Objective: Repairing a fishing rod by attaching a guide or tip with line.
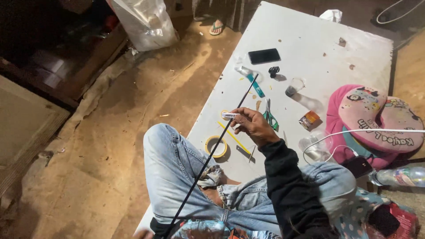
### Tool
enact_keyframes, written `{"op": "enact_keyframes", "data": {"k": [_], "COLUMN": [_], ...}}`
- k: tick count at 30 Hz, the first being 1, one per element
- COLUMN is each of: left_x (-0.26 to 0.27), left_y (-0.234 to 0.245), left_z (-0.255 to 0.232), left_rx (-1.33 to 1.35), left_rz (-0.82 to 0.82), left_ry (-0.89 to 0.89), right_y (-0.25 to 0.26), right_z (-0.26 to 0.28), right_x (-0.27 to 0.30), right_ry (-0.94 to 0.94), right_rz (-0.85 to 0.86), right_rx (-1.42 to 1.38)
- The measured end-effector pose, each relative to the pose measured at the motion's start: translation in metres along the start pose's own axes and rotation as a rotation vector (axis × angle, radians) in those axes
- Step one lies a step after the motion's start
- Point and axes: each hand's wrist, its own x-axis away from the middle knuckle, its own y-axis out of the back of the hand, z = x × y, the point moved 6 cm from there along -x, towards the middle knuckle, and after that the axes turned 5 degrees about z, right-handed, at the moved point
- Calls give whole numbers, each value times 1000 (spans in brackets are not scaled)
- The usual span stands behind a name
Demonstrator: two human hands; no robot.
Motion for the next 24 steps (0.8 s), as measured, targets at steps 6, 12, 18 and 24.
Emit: {"op": "enact_keyframes", "data": {"k": [6, 12, 18, 24], "left_x": [14, 96, 170, 191], "left_y": [7, -16, -42, -52], "left_z": [15, 48, 40, 42], "left_rx": [59, 150, 175, 122], "left_rz": [12, 62, 38, -173], "left_ry": [-5, 114, 252, 186], "right_y": [20, 78, 56, 23], "right_z": [-29, -64, -14, 5], "right_x": [-11, -34, -24, -49], "right_ry": [-32, 57, 35, 77], "right_rz": [-7, -29, 30, 147], "right_rx": [-72, 33, -177, -102]}}
